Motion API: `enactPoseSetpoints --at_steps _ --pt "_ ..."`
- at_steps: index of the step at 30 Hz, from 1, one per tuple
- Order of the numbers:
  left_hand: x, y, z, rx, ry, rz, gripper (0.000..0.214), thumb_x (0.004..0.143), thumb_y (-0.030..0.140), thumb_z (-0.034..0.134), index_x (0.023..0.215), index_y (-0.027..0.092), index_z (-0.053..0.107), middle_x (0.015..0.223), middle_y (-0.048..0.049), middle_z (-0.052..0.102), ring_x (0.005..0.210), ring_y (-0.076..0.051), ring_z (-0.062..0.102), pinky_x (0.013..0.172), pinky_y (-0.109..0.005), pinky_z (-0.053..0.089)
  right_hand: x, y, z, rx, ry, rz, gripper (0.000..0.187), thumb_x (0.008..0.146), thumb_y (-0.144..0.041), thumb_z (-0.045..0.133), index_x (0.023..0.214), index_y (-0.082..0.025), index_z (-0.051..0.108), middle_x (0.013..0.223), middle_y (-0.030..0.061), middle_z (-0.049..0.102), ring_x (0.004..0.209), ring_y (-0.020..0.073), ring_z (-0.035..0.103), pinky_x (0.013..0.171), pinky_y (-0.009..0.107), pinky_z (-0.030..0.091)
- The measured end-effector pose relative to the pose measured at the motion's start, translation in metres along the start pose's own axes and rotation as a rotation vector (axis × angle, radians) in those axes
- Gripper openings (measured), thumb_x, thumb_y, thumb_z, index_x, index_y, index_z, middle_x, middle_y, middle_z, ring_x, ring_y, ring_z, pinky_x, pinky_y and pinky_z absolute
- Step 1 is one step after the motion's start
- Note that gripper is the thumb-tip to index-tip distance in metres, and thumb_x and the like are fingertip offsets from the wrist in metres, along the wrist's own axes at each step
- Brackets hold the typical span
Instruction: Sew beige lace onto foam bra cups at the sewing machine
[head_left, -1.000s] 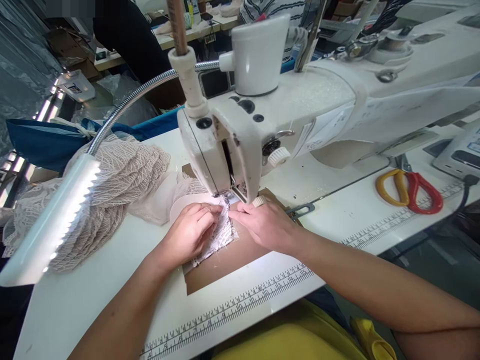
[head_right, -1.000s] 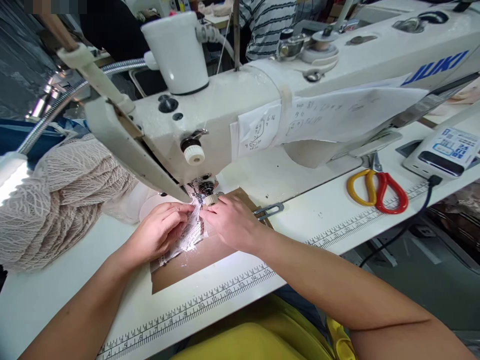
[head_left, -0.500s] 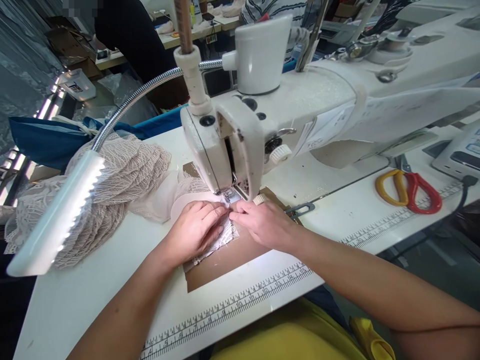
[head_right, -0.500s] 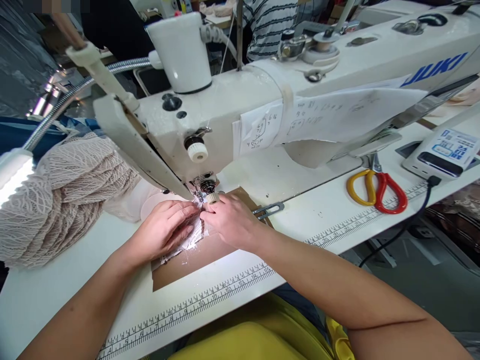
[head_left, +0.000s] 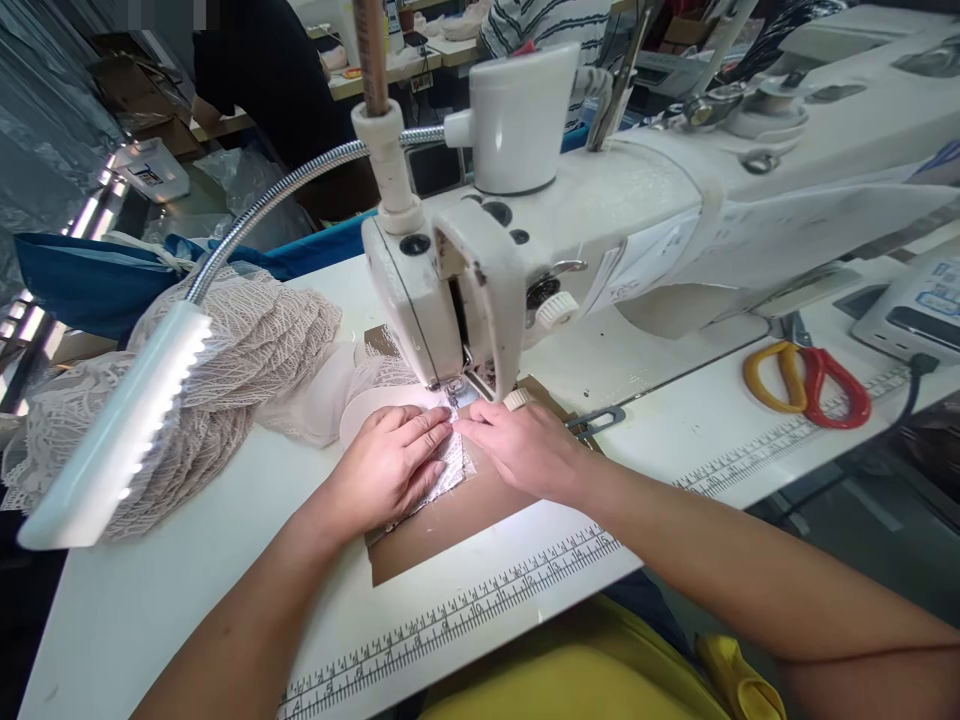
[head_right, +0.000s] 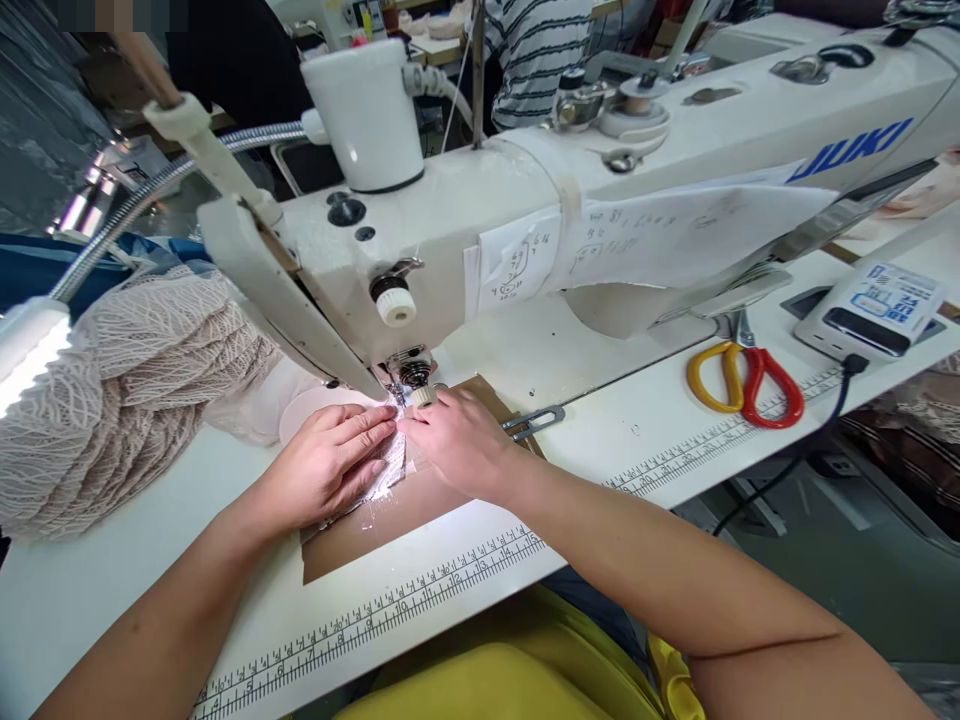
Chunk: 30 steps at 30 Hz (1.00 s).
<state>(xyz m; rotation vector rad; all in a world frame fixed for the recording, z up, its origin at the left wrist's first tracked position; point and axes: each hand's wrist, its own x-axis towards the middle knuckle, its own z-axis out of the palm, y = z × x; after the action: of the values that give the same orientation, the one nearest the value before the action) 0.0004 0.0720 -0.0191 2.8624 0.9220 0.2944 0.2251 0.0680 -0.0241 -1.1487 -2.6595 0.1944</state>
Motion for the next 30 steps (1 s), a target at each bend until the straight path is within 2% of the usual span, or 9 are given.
enactPoseSetpoints --at_steps 3,7,14,20,30 --pt "0.002 0.004 -0.002 -0.012 -0.010 -0.029 0.039 0.092 0.029 0.047 0.126 0.012 0.056 0.135 -0.0110 0.056 0.106 -0.028 0.052 0.090 -0.046 0.045 -0.001 -0.001 0.000 -0.030 -0.021 0.009 0.036 0.085 -0.005 0.047 0.115 -0.016 0.064 0.099 0.0061 0.064 0.077 0.0167 0.047 0.063 0.031 0.027" --pt "0.004 0.008 -0.002 0.006 -0.022 -0.072 0.041 0.092 0.031 0.047 0.127 0.012 0.056 0.134 -0.0118 0.056 0.106 -0.029 0.052 0.091 -0.047 0.045 0.000 -0.003 0.000 -0.052 -0.022 0.039 0.032 0.084 -0.005 0.047 0.109 -0.016 0.065 0.093 0.0061 0.065 0.076 0.0172 0.047 0.062 0.031 0.025" --pt "0.008 0.000 0.002 0.048 -0.041 -0.087 0.049 0.092 0.039 0.046 0.131 0.011 0.053 0.137 -0.0152 0.053 0.103 -0.030 0.052 0.090 -0.050 0.044 0.004 -0.003 0.002 -0.087 0.002 0.109 0.032 0.084 -0.006 0.046 0.107 -0.017 0.066 0.084 0.0068 0.064 0.076 0.0195 0.048 0.063 0.033 0.025" --pt "0.007 -0.004 0.003 0.059 -0.027 -0.099 0.053 0.091 0.044 0.047 0.131 0.010 0.053 0.134 -0.0185 0.054 0.108 -0.033 0.050 0.091 -0.052 0.042 -0.001 0.002 -0.001 -0.049 0.043 0.069 0.030 0.085 -0.008 0.046 0.106 -0.017 0.066 0.083 0.0052 0.062 0.076 0.0192 0.047 0.068 0.033 0.027" --pt "0.005 -0.002 0.005 0.026 0.012 -0.037 0.045 0.092 0.039 0.047 0.130 0.016 0.053 0.135 -0.0141 0.053 0.112 -0.032 0.050 0.093 -0.049 0.041 -0.012 0.004 0.000 0.120 0.135 -0.023 0.029 0.087 -0.011 0.047 0.104 -0.018 0.069 0.086 0.0034 0.066 0.067 0.0145 0.045 0.064 0.030 0.029"
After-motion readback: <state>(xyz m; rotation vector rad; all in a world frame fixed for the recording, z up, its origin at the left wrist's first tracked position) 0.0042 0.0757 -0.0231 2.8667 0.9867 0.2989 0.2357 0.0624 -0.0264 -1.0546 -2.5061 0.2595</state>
